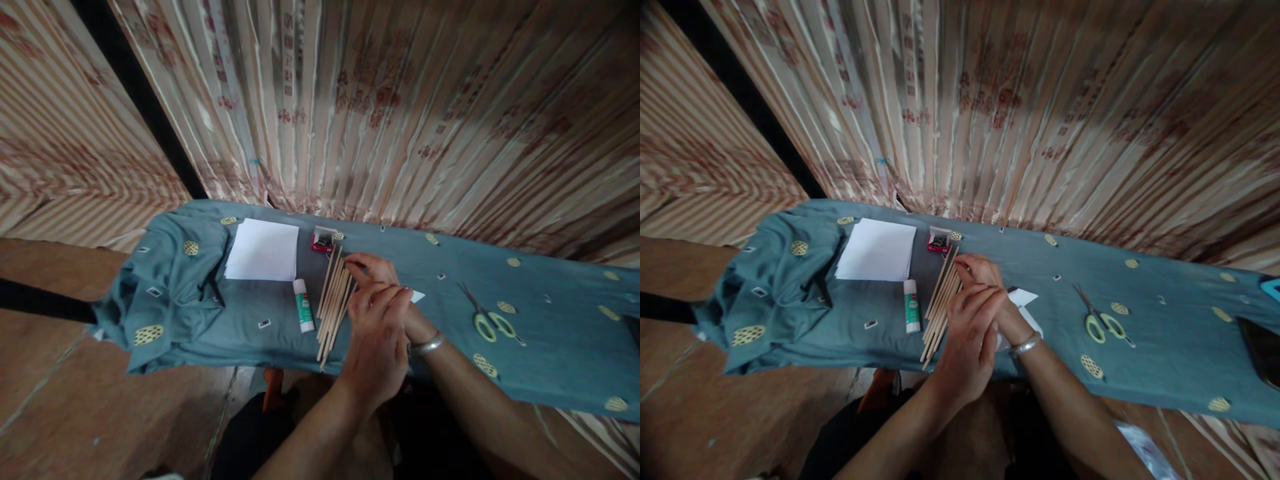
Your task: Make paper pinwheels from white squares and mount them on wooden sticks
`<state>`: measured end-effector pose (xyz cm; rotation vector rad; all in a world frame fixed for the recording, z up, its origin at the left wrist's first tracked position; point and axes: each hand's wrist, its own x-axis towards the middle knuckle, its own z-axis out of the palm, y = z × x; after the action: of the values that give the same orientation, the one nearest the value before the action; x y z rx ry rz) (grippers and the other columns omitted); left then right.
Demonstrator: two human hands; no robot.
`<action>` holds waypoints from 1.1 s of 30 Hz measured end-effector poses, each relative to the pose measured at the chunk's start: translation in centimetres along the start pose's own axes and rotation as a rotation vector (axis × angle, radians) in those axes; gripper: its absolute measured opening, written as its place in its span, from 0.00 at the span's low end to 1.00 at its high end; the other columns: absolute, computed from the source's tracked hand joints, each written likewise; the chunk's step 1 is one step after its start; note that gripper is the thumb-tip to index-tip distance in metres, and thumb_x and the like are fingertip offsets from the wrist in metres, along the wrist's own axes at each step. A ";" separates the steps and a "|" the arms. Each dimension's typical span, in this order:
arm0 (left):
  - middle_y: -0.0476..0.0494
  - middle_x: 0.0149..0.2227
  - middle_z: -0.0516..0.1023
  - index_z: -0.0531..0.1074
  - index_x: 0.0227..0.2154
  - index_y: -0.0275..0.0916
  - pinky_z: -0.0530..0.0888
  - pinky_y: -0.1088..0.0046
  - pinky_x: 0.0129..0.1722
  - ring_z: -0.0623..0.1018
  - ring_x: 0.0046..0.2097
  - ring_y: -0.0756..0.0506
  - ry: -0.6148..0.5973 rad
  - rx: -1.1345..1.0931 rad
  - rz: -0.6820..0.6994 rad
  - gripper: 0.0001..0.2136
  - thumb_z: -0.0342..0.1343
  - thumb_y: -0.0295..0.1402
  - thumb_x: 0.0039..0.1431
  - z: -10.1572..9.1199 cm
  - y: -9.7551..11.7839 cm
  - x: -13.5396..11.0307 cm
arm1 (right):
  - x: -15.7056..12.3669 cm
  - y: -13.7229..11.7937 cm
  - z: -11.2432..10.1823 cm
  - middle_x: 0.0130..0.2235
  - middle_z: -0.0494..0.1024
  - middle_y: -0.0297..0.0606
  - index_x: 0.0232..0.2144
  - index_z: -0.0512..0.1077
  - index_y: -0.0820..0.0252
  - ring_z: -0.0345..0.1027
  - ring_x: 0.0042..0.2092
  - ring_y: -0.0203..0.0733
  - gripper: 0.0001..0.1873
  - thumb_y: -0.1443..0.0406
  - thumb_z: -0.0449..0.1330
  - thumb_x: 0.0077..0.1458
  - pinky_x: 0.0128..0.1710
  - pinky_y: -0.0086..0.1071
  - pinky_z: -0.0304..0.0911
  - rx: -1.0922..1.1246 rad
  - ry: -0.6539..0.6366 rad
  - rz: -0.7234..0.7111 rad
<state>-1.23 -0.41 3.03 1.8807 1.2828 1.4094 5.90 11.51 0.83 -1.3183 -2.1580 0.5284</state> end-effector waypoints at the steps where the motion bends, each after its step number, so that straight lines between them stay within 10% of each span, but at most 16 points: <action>1: 0.39 0.55 0.72 0.65 0.56 0.33 0.58 0.59 0.60 0.64 0.58 0.41 0.017 0.015 0.004 0.19 0.43 0.26 0.63 -0.2 -0.1 0.0 | 1.2 -0.4 0.1 0.41 0.81 0.40 0.39 0.77 0.57 0.74 0.42 0.43 0.11 0.65 0.55 0.58 0.46 0.36 0.68 -0.053 -0.042 -0.025; 10: 0.37 0.58 0.68 0.61 0.59 0.31 0.55 0.61 0.63 0.60 0.62 0.42 0.057 0.102 0.017 0.21 0.42 0.27 0.64 -2.1 -0.4 0.0 | 7.4 -1.7 2.5 0.45 0.80 0.44 0.43 0.76 0.62 0.71 0.48 0.44 0.15 0.69 0.50 0.62 0.48 0.33 0.62 -0.368 -0.236 -0.139; 33: 0.40 0.60 0.67 0.63 0.58 0.34 0.53 0.62 0.63 0.59 0.62 0.43 0.049 0.124 0.001 0.19 0.42 0.28 0.65 -2.7 -0.5 -0.1 | 8.9 -2.3 3.6 0.44 0.80 0.49 0.43 0.76 0.63 0.73 0.46 0.48 0.17 0.69 0.48 0.60 0.45 0.34 0.65 -0.598 -0.286 -0.098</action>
<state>-3.94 -0.71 3.64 1.9375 1.4226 1.4141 -1.19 18.33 1.65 -1.4887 -2.7364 0.0172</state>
